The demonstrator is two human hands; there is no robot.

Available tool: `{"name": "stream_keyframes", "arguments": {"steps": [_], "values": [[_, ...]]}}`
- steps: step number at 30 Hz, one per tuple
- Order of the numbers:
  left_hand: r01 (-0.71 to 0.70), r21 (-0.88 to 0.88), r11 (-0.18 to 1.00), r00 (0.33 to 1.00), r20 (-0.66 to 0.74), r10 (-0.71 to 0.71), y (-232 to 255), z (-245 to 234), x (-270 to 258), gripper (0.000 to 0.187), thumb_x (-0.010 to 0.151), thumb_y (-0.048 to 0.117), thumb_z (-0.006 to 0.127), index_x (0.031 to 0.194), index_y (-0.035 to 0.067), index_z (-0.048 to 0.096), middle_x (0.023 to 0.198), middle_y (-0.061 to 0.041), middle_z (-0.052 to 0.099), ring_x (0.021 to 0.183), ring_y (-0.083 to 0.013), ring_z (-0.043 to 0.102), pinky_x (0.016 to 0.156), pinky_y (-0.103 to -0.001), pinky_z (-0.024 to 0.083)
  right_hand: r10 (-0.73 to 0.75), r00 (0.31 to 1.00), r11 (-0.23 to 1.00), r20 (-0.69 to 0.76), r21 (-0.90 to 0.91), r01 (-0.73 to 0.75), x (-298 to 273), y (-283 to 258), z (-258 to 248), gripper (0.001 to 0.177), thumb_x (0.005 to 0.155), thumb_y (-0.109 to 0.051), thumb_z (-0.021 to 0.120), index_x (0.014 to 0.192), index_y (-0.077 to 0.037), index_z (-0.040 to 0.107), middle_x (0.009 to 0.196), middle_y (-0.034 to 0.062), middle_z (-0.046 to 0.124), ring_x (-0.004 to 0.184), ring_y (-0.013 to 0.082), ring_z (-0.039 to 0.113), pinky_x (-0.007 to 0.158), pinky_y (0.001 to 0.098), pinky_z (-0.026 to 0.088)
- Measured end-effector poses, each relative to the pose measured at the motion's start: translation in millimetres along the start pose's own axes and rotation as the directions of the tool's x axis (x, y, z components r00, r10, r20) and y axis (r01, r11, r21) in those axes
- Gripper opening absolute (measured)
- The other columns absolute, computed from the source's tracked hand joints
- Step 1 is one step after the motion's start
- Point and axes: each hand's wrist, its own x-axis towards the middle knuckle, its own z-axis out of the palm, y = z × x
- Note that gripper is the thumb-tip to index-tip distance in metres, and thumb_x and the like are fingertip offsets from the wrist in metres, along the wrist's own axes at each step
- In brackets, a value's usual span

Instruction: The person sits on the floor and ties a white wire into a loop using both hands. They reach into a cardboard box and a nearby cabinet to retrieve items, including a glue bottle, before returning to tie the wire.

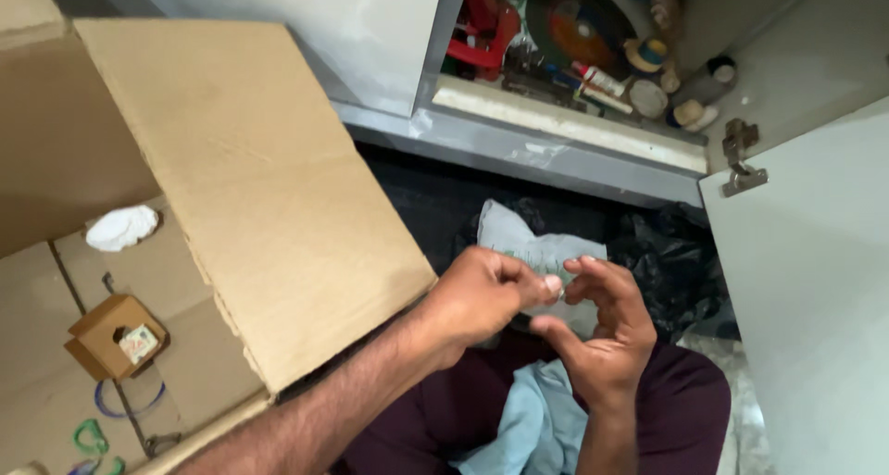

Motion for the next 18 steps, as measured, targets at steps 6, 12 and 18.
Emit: {"name": "stream_keyframes", "arguments": {"steps": [6,12,18], "values": [[-0.094,-0.013,0.996,0.995,-0.021,0.094,-5.5,-1.7,1.6,0.031,0.088,0.032,0.077,0.084,0.001,0.078,0.077,-0.002,0.073,0.072,-0.0058,0.061,0.064,-0.026,0.051,-0.014,1.0,0.985,-0.025,-0.173,0.01,-0.4,-4.0,9.5,0.02,0.09,-0.005,0.083,0.107,-0.001,0.072,0.106,0.0055,0.072,0.09,0.0117,0.065,0.08,0.025,0.053],[-0.114,-0.05,0.992,0.993,-0.025,0.113,-11.6,1.9,4.5,0.031,0.09,0.029,0.077,0.081,0.0,0.077,0.066,0.001,0.062,0.06,-0.006,0.049,0.053,-0.028,0.041,-0.038,0.999,0.998,-0.033,-0.055,0.037,6.7,-12.1,10.0,0.044,0.074,-0.012,0.084,0.11,0.0,0.063,0.112,0.0061,0.061,0.092,0.011,0.06,0.08,0.0233,0.052],[-0.085,-0.053,0.995,0.996,-0.045,0.083,-13.1,0.0,6.0,0.027,0.09,0.026,0.076,0.083,0.001,0.078,0.07,-0.002,0.068,0.065,-0.0078,0.055,0.059,-0.028,0.046,0.003,1.0,0.985,0.018,-0.175,0.0,3.7,-6.7,9.3,0.023,0.088,-0.005,0.085,0.107,-0.001,0.073,0.104,0.0059,0.071,0.091,0.012,0.066,0.08,0.0234,0.052]]}}
